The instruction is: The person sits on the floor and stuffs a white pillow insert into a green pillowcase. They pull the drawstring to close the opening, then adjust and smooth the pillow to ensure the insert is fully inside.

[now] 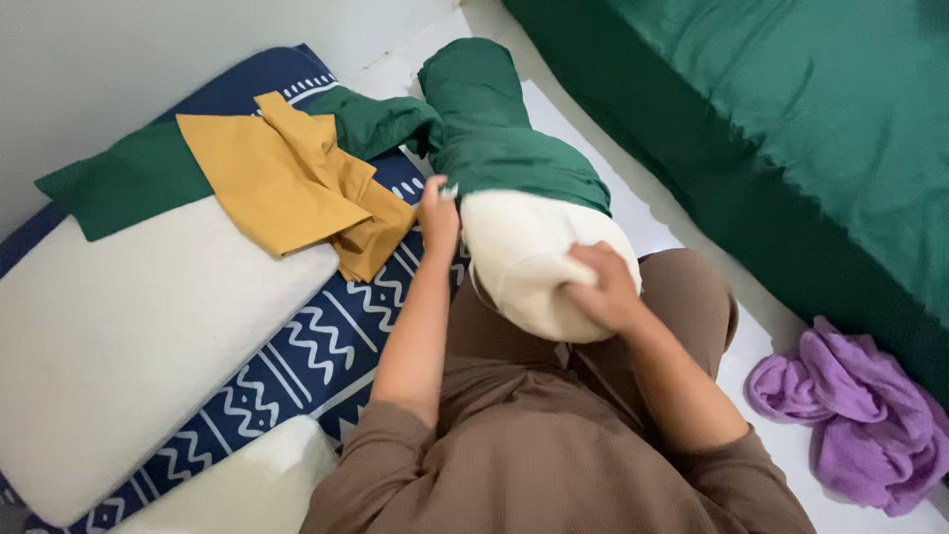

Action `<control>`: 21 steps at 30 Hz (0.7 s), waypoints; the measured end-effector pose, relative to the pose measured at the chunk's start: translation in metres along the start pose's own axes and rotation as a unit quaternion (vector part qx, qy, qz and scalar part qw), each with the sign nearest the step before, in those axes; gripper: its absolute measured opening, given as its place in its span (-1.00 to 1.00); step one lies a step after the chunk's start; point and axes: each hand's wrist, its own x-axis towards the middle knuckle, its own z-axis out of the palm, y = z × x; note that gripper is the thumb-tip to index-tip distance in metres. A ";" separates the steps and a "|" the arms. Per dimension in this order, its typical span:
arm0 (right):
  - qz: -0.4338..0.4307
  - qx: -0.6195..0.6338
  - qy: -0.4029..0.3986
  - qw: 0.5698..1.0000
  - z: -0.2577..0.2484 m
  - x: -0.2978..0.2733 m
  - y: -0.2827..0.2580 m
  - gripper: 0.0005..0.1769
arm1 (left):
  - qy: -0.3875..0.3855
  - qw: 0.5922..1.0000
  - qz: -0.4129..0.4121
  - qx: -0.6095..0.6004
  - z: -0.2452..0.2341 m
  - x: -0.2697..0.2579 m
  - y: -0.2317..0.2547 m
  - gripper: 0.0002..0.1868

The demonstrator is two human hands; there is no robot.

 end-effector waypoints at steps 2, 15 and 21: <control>0.064 0.208 0.023 0.976 -0.014 -0.011 0.014 -0.65 | -0.106 0.953 -0.096 -0.266 0.022 0.043 0.018 -0.70; 0.058 0.593 0.328 0.733 -0.066 -0.095 -0.008 -0.09 | -0.308 0.939 0.156 -0.010 0.061 -0.022 0.231 -0.54; 0.024 0.649 0.351 0.675 -0.072 -0.110 0.018 -0.09 | -0.238 0.905 0.349 -0.054 0.048 -0.129 0.192 -0.49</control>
